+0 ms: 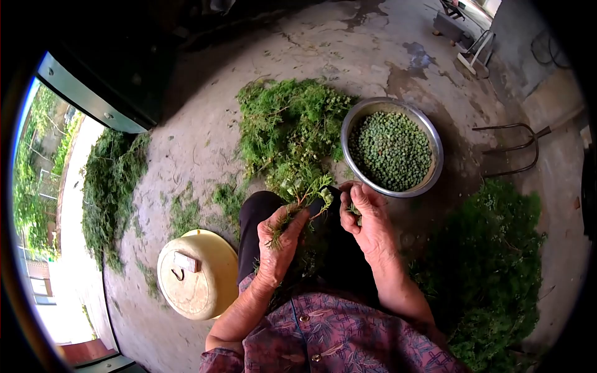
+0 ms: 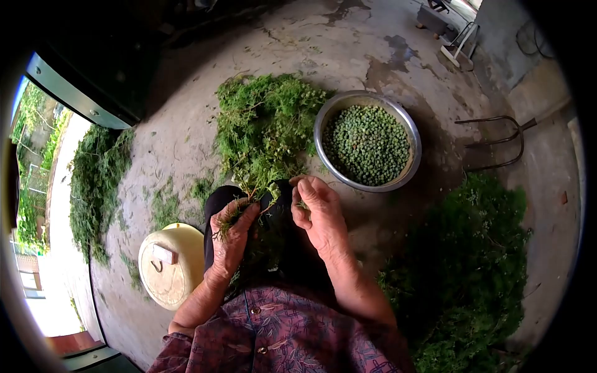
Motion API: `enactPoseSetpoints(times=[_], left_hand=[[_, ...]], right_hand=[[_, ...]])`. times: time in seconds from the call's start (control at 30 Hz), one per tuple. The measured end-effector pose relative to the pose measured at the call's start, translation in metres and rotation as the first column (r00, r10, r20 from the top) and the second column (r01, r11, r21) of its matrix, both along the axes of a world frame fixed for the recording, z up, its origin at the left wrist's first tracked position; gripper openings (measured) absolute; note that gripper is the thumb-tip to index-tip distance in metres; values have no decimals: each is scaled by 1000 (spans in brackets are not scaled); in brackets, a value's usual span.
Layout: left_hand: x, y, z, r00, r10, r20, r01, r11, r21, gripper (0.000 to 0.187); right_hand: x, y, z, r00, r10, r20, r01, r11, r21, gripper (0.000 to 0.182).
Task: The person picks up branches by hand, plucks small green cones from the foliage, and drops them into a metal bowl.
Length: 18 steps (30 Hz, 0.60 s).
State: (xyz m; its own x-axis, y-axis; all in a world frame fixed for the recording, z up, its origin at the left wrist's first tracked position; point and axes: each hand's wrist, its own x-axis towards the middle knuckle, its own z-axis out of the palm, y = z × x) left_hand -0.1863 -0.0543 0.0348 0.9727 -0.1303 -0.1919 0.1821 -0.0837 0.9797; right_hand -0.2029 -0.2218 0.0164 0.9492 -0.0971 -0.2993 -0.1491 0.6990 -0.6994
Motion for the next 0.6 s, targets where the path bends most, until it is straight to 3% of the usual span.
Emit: enactPoseSetpoints(times=[0.17,0.3,0.47,0.57,0.6], left_hand=[[-1,0,-14,979,-56,196,35,993,109,12],[-3,-1,-8,984,-73,162,51,990,131,11],[-8,-10,-2,993,-103,49,98,991,96,10],[-5,-5,-2,993,-69,92,68,998,9,10],[-3,-2,4,999,-36,-10,36,999,-3,10]], right_hand=[[1,11,13,995,93,46,-82,978,-191,37],[4,15,-3,995,26,92,6,944,-330,19],[5,21,-5,977,-210,20,208,943,-262,13],[11,-1,-17,888,-442,127,449,774,-445,12],[12,-18,-11,867,-494,73,486,801,-349,12]])
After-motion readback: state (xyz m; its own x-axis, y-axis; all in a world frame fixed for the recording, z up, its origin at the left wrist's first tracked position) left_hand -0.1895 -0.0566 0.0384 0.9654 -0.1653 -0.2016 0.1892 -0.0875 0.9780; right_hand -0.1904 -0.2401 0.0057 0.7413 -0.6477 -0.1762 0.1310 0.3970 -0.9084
